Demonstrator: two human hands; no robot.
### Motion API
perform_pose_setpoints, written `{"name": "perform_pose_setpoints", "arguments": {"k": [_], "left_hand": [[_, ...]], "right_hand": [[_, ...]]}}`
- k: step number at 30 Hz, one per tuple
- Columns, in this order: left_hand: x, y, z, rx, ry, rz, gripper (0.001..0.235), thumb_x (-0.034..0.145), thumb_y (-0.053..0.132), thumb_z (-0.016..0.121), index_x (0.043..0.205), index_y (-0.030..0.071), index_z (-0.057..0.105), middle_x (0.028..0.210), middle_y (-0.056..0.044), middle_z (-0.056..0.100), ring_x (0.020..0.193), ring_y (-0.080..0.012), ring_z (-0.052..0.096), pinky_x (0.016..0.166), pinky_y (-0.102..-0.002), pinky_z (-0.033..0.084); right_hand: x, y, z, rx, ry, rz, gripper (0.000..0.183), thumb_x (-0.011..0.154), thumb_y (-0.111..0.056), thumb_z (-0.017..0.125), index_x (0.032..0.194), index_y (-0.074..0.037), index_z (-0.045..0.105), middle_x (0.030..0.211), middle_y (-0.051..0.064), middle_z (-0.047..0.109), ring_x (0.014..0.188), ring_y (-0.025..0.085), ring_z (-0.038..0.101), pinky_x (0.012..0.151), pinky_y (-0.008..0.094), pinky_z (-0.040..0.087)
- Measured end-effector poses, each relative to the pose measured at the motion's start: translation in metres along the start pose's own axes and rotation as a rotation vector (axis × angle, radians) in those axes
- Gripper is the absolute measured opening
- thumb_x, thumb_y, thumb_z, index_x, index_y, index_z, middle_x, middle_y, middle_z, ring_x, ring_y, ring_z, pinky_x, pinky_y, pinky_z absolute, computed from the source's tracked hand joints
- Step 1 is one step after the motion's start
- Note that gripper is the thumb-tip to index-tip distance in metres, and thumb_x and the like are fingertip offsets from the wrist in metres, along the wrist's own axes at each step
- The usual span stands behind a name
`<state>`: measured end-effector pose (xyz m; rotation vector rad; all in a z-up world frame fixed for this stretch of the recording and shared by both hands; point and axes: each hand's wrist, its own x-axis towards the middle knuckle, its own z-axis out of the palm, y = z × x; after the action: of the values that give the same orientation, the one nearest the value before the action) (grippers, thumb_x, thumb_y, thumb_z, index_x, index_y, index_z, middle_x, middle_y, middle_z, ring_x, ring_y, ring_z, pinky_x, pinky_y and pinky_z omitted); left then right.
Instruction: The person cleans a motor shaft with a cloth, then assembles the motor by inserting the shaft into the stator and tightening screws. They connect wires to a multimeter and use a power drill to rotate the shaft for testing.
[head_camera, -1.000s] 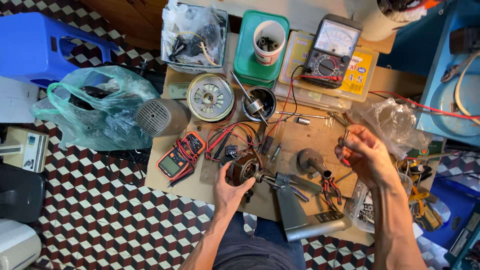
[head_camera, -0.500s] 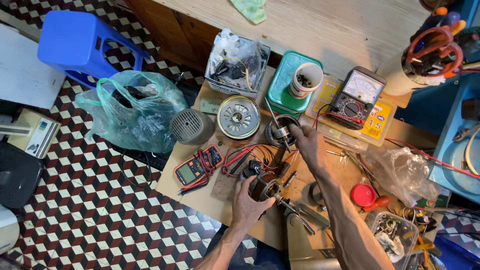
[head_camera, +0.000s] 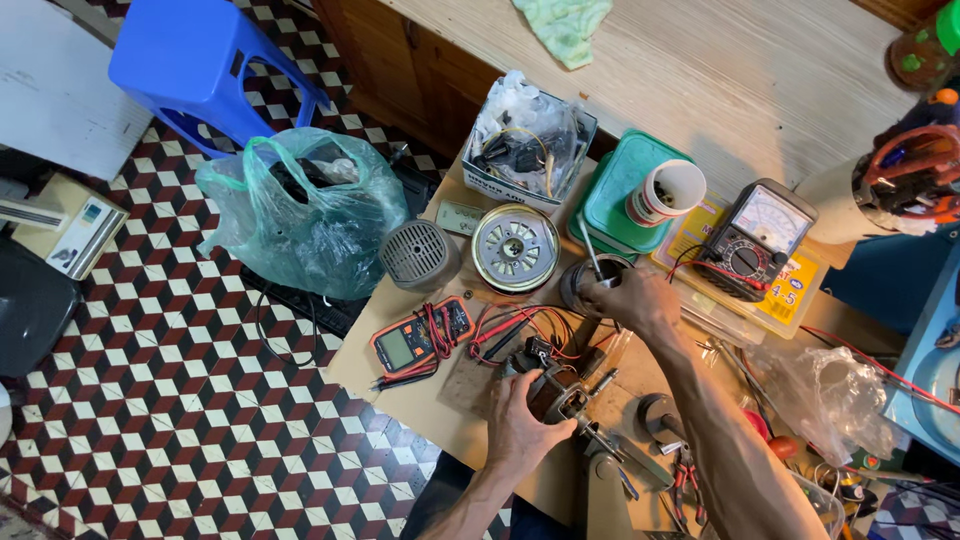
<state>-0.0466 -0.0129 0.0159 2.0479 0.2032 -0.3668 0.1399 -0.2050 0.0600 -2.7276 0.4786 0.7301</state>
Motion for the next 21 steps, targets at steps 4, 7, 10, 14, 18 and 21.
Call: {"name": "perform_pose_setpoints", "arguments": {"k": [4,7,10,14,18,21], "left_hand": [[0.004,0.0,-0.004,0.022,-0.122,-0.115,0.088,0.059,0.031,0.093,0.135,0.014,0.052,0.128,-0.013,0.05,0.126,-0.0337,0.044,0.105,-0.05,0.04],[0.001,0.003,-0.004,0.0,-0.036,-0.024,0.085,0.058,0.03,0.093,0.132,0.012,0.054,0.127,-0.013,0.053,0.123,-0.0351,0.047,0.104,-0.05,0.043],[-0.001,0.002,-0.003,-0.004,-0.055,-0.062,0.084,0.059,0.031,0.094,0.132,0.014,0.055,0.129,-0.012,0.053,0.125,-0.035,0.047,0.103,-0.05,0.045],[-0.002,0.0,0.0,-0.025,-0.01,-0.006,0.085,0.059,0.03,0.093,0.133,0.013,0.056,0.128,-0.012,0.055,0.124,-0.0342,0.049,0.102,-0.048,0.047],[0.001,0.003,-0.004,0.013,-0.005,0.033,0.085,0.058,0.03,0.095,0.132,0.012,0.056,0.126,-0.013,0.055,0.122,-0.0342,0.05,0.101,-0.049,0.046],[0.0,-0.001,-0.003,-0.004,0.006,0.043,0.082,0.059,0.03,0.094,0.131,0.011,0.058,0.124,-0.013,0.057,0.119,-0.0331,0.054,0.1,-0.047,0.048]], "right_hand": [[0.01,-0.017,-0.029,0.378,0.017,0.063,0.065,0.078,-0.066,0.069,0.096,-0.006,0.082,0.072,0.009,0.078,0.063,0.025,0.066,0.058,0.04,0.048],[0.052,-0.057,-0.058,0.425,0.171,-0.066,0.063,0.078,-0.062,0.077,0.088,0.001,0.08,0.07,0.013,0.071,0.062,0.021,0.066,0.058,0.038,0.051],[0.085,-0.093,-0.068,0.456,0.217,-0.012,0.061,0.072,-0.062,0.079,0.077,0.0,0.079,0.069,0.012,0.071,0.062,0.023,0.066,0.06,0.044,0.052],[0.087,-0.076,-0.066,0.183,0.239,-0.095,0.07,0.087,-0.065,0.072,0.079,0.005,0.075,0.074,0.022,0.07,0.066,0.034,0.069,0.067,0.05,0.053],[0.027,0.004,-0.024,0.079,0.347,-0.14,0.048,0.089,-0.049,0.064,0.089,-0.003,0.076,0.084,0.024,0.073,0.075,0.044,0.071,0.067,0.056,0.054],[0.013,0.051,0.022,-0.067,0.22,0.069,0.057,0.09,-0.057,0.067,0.088,0.0,0.075,0.084,0.029,0.072,0.08,0.045,0.072,0.073,0.054,0.056]]}}
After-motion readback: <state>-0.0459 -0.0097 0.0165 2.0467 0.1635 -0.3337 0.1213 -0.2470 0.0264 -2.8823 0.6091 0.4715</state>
